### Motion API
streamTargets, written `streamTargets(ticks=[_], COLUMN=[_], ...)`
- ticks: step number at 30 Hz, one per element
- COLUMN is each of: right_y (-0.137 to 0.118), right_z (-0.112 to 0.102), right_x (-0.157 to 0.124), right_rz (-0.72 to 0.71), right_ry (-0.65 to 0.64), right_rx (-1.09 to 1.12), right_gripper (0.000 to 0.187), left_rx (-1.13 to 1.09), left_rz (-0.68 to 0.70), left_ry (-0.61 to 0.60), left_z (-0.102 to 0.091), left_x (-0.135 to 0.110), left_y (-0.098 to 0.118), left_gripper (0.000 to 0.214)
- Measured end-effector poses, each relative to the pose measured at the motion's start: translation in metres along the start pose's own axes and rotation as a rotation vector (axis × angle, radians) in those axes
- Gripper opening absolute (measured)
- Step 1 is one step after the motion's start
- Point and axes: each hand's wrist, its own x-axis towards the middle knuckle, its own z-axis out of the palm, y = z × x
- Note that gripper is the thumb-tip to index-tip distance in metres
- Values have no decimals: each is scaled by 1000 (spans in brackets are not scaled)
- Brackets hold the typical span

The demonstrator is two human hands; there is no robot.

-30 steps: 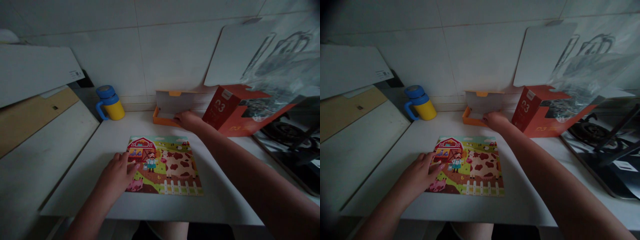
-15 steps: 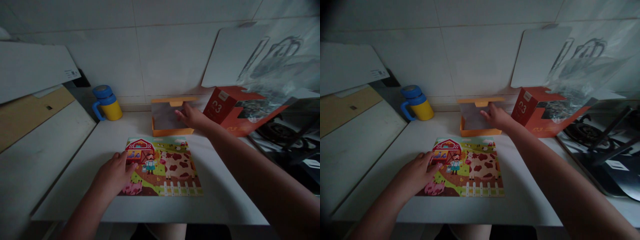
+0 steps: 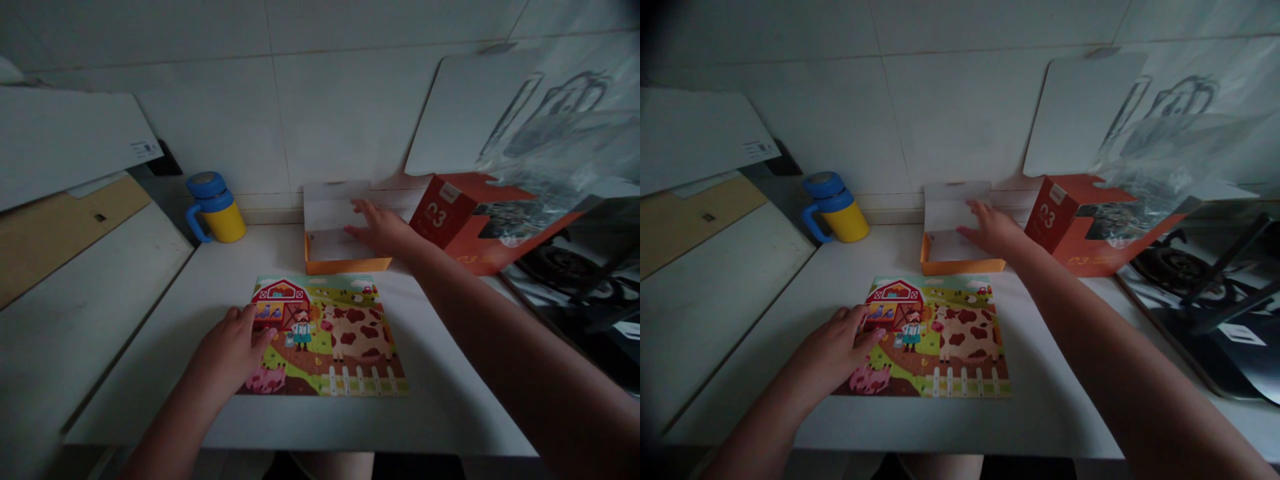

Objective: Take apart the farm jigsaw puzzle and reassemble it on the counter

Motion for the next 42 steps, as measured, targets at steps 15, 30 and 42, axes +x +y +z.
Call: streamTargets(ticks=[15, 30, 42], right_y=[-28, 7, 14], right_z=[25, -3, 12], right_x=[-49, -101, -116], right_rz=[11, 205, 205], right_ry=[-222, -178, -422], right_rx=[-283, -159, 18], right_gripper=[34, 43, 46], left_rx=[-7, 123, -67], left_rz=[21, 169, 420], left_ry=[20, 91, 81], left_z=[3, -32, -4], left_x=[3, 91, 111], left_y=[19, 15, -24], left_gripper=[45, 45, 76])
